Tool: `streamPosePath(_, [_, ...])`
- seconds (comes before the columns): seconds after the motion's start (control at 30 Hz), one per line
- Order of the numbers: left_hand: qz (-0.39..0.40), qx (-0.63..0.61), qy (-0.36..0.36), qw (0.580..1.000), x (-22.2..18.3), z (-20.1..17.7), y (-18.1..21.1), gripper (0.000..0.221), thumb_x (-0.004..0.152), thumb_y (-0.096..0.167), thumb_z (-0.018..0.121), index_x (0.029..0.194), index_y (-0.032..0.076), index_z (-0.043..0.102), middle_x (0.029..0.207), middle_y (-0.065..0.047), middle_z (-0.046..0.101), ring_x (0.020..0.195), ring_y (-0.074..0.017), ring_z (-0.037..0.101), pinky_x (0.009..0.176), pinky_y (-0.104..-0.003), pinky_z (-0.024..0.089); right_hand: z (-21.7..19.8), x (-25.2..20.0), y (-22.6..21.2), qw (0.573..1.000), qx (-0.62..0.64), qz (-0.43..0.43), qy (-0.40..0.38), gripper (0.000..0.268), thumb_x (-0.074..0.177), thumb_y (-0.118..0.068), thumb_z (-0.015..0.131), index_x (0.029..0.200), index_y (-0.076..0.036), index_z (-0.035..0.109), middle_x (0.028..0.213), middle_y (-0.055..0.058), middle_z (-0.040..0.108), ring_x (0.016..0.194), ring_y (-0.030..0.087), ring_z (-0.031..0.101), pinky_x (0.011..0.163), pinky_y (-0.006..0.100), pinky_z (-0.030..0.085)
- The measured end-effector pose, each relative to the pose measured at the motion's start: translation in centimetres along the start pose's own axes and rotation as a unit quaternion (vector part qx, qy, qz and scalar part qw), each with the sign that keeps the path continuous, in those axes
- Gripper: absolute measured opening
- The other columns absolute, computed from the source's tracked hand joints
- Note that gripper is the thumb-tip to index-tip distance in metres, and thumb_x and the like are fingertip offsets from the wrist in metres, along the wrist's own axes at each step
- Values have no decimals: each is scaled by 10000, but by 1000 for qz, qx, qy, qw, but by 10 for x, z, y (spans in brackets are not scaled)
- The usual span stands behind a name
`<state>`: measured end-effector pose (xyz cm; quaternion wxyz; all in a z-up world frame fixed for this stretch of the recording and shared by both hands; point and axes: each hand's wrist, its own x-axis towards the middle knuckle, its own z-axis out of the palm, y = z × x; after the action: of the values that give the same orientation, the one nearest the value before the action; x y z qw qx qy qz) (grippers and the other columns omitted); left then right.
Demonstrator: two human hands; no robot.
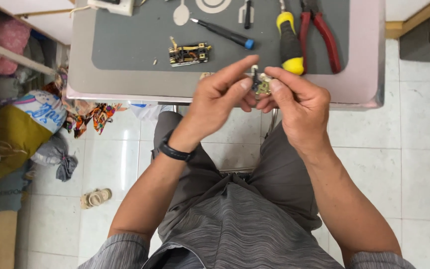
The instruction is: Disassembling and inspecting small electronic components on a repair bench
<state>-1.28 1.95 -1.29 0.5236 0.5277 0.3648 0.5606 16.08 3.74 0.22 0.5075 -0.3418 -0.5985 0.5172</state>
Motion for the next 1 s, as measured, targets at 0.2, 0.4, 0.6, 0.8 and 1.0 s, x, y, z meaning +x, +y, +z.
streamPosePath(0.2, [33, 40, 36, 998, 5, 4, -20, 332, 1038, 99, 490, 1367, 106, 534, 818, -135, 688, 712, -171, 697, 559, -292, 654, -4, 8, 26, 1000, 14, 1, -3, 246, 1012, -22, 523, 1209, 110, 586, 876, 314, 645, 712, 305, 701, 576, 346, 612])
streamPosePath(0.4, [50, 66, 80, 993, 8, 2, -30, 356, 991, 101, 566, 1344, 134, 550, 782, -145, 698, 638, -178, 677, 491, -297, 630, -1, 15, 36, 999, -9, 42, -4, 234, 1027, -21, 508, 1213, 106, 573, 881, 293, 630, 706, 296, 689, 590, 342, 605])
streamPosePath(0.6, [43, 152, 122, 980, 10, 2, -38, 396, 932, 167, 642, 1319, 180, 558, 860, -69, 734, 694, -187, 717, 527, -332, 638, 6, 15, 31, 997, -67, 37, 15, 226, 1041, -15, 509, 1216, 103, 591, 829, 304, 625, 648, 322, 681, 548, 371, 594])
streamPosePath(0.8, [12, 282, 181, 942, 15, 11, -33, 392, 894, 295, 593, 1274, 199, 579, 831, -63, 736, 820, -331, 723, 717, -487, 599, 6, 21, 44, 991, -129, 10, 23, 215, 1055, -23, 505, 1215, 88, 596, 766, 276, 612, 567, 295, 652, 457, 332, 556])
streamPosePath(1.0, [-41, 294, 242, 924, 21, 23, -33, 497, 790, 286, 498, 1227, 72, 601, 689, -63, 708, 747, -303, 688, 730, -404, 485, 31, -3, 19, 978, -172, 52, 105, 366, 967, -143, 547, 1305, -17, 614, 690, 52, 593, 486, 107, 537, 424, 234, 488])
